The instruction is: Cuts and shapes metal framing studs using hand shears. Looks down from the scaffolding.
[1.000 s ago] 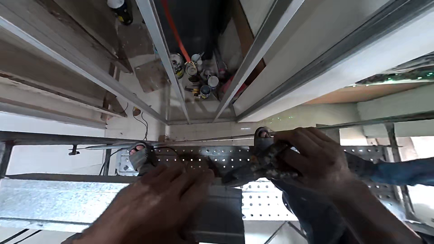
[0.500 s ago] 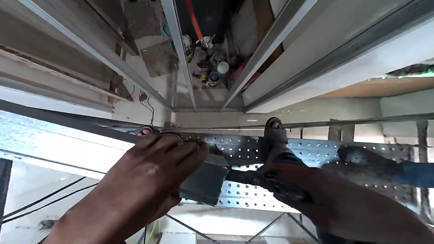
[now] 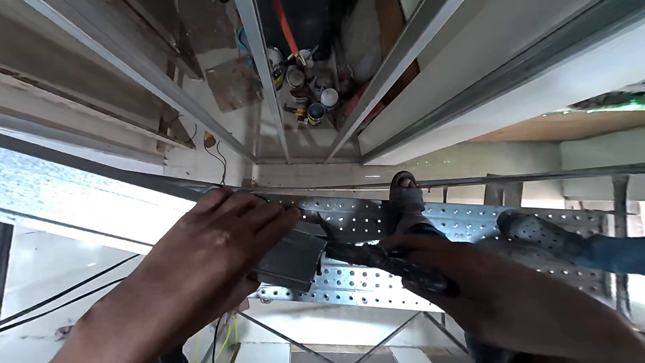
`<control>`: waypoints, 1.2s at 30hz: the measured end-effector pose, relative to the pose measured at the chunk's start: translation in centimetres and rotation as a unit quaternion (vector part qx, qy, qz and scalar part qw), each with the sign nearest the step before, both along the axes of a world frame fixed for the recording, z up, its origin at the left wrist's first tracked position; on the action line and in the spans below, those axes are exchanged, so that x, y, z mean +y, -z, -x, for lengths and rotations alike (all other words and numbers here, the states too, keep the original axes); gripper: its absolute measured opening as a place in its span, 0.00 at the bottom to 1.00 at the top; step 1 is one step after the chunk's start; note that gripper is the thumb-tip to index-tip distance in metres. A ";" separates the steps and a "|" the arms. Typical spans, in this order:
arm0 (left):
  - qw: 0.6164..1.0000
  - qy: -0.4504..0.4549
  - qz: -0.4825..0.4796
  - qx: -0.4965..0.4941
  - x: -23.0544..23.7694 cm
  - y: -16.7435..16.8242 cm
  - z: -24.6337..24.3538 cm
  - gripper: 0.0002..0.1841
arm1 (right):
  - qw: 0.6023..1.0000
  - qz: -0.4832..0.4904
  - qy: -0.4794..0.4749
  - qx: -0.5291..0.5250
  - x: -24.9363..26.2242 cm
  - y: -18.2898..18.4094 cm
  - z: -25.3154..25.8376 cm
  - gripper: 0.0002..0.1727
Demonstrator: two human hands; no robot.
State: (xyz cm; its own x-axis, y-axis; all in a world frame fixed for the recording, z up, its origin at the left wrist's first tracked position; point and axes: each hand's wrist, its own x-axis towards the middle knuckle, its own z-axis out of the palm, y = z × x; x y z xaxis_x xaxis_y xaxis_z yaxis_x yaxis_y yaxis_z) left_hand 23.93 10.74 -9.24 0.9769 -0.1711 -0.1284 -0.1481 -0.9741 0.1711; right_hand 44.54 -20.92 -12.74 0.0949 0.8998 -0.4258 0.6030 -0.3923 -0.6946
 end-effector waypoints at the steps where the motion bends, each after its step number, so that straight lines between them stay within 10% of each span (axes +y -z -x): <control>1: 1.000 0.000 -0.001 -0.001 -0.1 0.0 0.0 0.42 | 1.000 -0.003 0.000 -0.001 0.1 0.1 0.1 0.12; 21: 1.000 0.011 0.011 0.007 -0.5 -0.3 -0.6 0.42 | 0.993 -0.049 0.016 -0.111 0.9 0.4 1.1 0.12; 26: 0.987 -0.099 0.047 -0.116 2.0 -1.1 -0.4 0.48 | 0.990 -0.061 0.080 -0.102 2.0 1.0 1.2 0.12; 29: 0.876 -0.290 0.198 -0.330 5.2 -0.7 0.4 0.47 | 0.986 -0.060 0.136 -0.078 2.9 0.8 0.7 0.12; 32: 0.614 -0.510 0.463 -0.386 6.1 -0.8 -1.7 0.37 | 0.980 -0.074 0.178 -0.048 4.6 0.1 1.2 0.13; 36: 0.444 -0.391 0.761 -0.266 5.9 -0.3 -5.4 0.30 | 0.973 -0.075 0.217 -0.009 7.9 -0.4 3.6 0.15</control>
State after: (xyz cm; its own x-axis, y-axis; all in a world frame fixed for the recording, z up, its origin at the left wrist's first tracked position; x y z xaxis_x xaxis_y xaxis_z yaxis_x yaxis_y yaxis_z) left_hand 29.34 16.62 -8.89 0.6366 0.7543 -0.1604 -0.2810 0.4206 0.8626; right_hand 40.95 -13.07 -12.32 0.4864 0.8250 -0.2876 0.4156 -0.5080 -0.7545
